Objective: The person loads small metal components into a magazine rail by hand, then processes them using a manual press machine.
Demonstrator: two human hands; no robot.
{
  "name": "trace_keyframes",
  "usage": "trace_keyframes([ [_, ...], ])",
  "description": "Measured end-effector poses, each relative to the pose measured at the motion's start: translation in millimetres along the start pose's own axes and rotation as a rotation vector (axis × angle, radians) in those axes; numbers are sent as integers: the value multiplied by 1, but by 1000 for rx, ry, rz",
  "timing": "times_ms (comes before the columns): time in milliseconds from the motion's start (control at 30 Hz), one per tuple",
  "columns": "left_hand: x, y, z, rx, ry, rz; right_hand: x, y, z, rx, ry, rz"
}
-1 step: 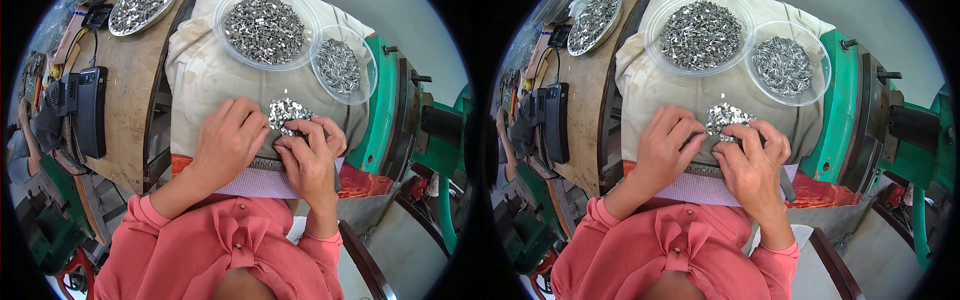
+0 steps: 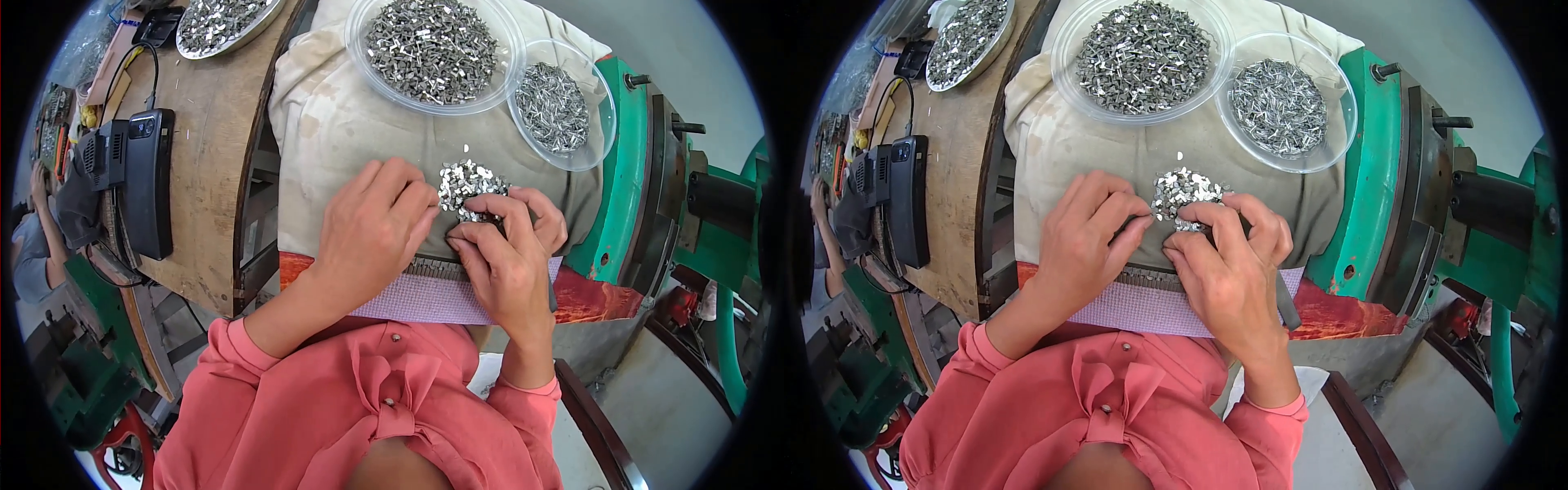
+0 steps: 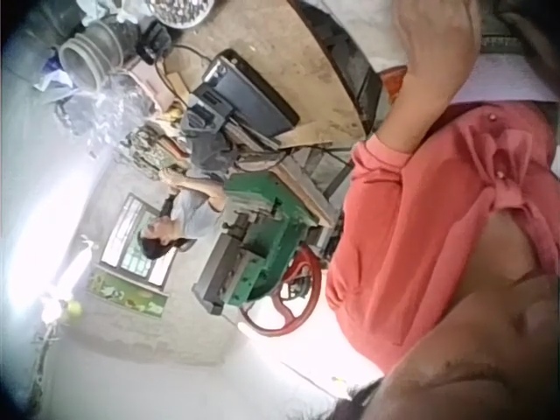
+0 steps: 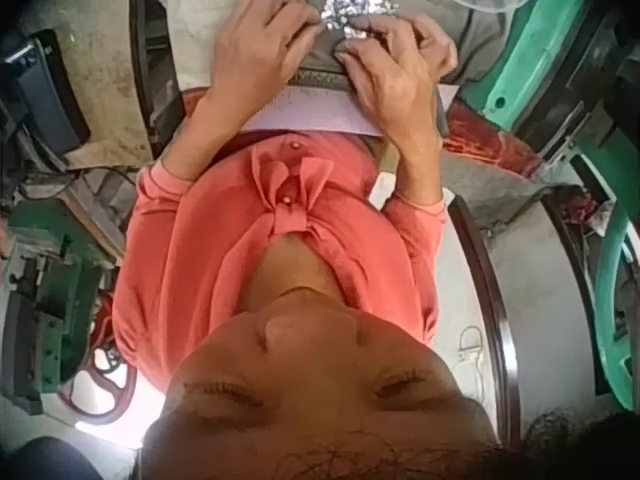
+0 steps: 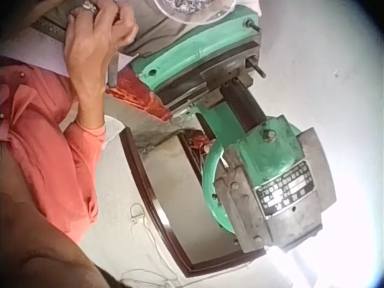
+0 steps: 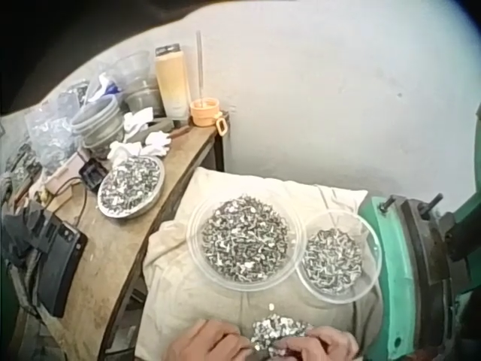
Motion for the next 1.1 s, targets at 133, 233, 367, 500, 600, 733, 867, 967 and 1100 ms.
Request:
trace_keyframes([
  [133, 0, 0, -2, -5, -4, -4, 6, 3, 3, 2, 42, -33],
  [233, -2, 4, 0, -6, -2, -18, 6, 5, 3, -3, 75, -57],
  [367, -13, 12, 3, -46, -31, -55, 7, 1, -1, -25, 76, -48],
  [500, -26, 8, 18, -149, -98, -97, -4, 6, 3, -37, 34, 4],
  [600, -31, -2, 27, -163, -127, -155, -20, 13, 6, 24, -25, 59],
  [733, -34, -11, 28, -149, -144, -170, -42, 12, 7, 48, -82, 78],
  [867, -34, -13, 28, -106, -147, -171, -52, 10, 7, 87, -107, 83],
  [967, -35, -13, 27, -94, -139, -172, -49, 10, 9, 107, -118, 77],
  [1100, -35, -13, 28, -84, -138, -180, -30, 12, 8, 29, -77, 116],
])
Point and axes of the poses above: each hand's wrist, its own x-axis towards the middle knuckle, its own y-axis out of the back of the hand, z = x × y, the point moved 6 cm from there along x, towards the middle knuckle, and after that the axes turned 7 degrees about -x, right-handed, at the moved point
